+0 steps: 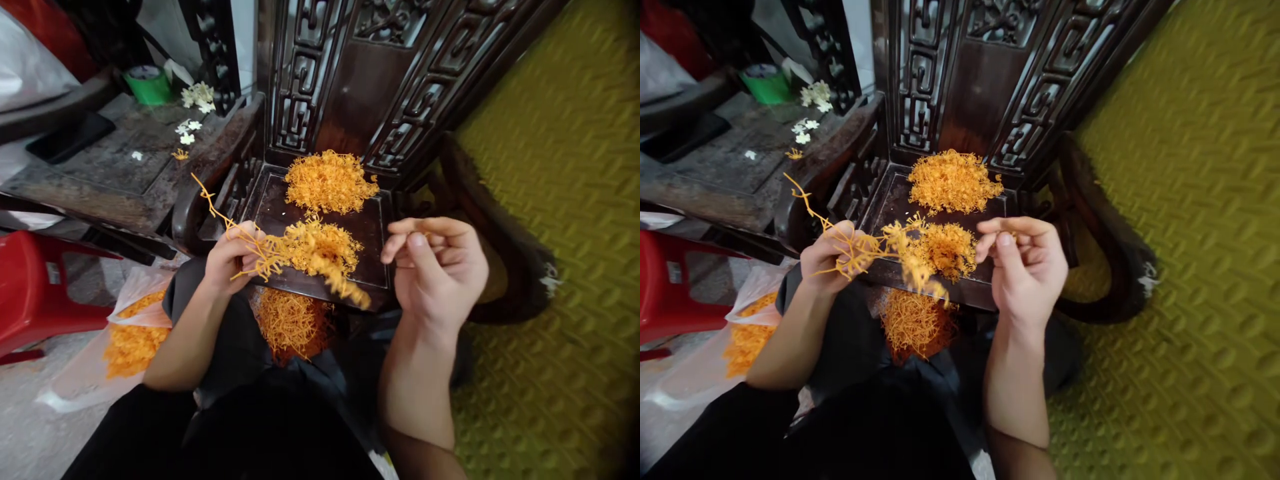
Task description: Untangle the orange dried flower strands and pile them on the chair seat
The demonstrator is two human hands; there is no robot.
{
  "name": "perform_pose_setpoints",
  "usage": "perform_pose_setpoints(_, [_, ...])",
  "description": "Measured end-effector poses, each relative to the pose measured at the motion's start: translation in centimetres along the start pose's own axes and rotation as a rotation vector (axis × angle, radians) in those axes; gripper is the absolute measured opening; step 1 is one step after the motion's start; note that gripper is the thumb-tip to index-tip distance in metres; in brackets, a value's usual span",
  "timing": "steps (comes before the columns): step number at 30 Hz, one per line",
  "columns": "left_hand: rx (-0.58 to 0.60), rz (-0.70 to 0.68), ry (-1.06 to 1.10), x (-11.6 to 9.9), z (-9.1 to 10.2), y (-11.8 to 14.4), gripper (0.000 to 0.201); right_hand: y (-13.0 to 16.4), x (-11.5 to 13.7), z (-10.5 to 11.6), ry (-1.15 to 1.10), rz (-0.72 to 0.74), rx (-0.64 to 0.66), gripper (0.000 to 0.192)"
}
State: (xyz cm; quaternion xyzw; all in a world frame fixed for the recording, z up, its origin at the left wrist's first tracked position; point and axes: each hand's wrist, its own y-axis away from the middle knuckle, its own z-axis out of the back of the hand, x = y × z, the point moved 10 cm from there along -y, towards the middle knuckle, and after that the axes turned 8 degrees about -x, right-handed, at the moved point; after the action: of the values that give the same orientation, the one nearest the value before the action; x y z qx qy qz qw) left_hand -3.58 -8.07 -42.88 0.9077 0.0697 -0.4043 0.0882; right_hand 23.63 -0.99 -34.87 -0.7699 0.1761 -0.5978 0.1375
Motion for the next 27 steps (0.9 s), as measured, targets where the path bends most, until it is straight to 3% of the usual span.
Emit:
perform_pose_setpoints(3, [0.003,0.006,-0.013,0.8,-0.1,-0.2,0.03,1.4,1.9,-2.9,0.085,0.045,0.206,0.022])
perform_pose_setpoints(7, [0.023,0.0,-0.043,1.1,-0.7,-0.1,0.034,4.2,4.4,-7.9,0.381,0.263,0.587,0.031])
perform_pose_setpoints(10, [0.078,0.023,-0.068,1.7,-1.9,0.3,0.035,6.3,3.6,-11.2,0.589,0.389,0.799,0.033])
perform_pose_setpoints(12, [0.105,0.035,-0.083,2.1,-2.4,0.5,0.035,7.2,2.2,-12.7,0.632,0.41,0.876,0.025])
perform_pose_setpoints(14, [0.067,0.004,-0.086,1.9,-1.9,0.3,0.037,7.3,1.5,-13.2,0.562,0.408,0.857,0.013])
perform_pose_setpoints(15, [0.017,-0.033,-0.079,1.4,-1.3,0.0,0.038,6.6,1.6,-12.7,0.498,0.402,0.77,0.01])
perform_pose_setpoints(17, [-0.11,-0.14,-0.037,-0.2,0.5,-0.3,0.041,4.1,2.3,-9.8,0.344,0.376,0.44,0.012])
perform_pose_setpoints(19, [-0.209,-0.23,0.007,-1.6,2.0,-0.4,0.041,2.1,3.0,-5.1,0.165,0.354,0.052,0.015])
perform_pose_setpoints(21, [-0.244,-0.261,0.02,-2.3,2.5,-0.5,0.041,1.3,3.2,-2.0,0.031,0.32,-0.148,0.017])
perform_pose_setpoints(22, [-0.245,-0.26,0.018,-2.4,2.5,-0.5,0.04,1.2,3.4,-1.5,0.004,0.301,-0.155,0.015])
perform_pose_setpoints(24, [-0.233,-0.245,0.004,-2.1,2.1,-0.4,0.04,1.7,3.9,-2.2,0.03,0.268,-0.052,0.009])
perform_pose_setpoints(27, [-0.2,-0.212,-0.013,-1.1,1.0,-0.3,0.041,4.3,4.6,-6.2,0.171,0.276,0.29,0.017])
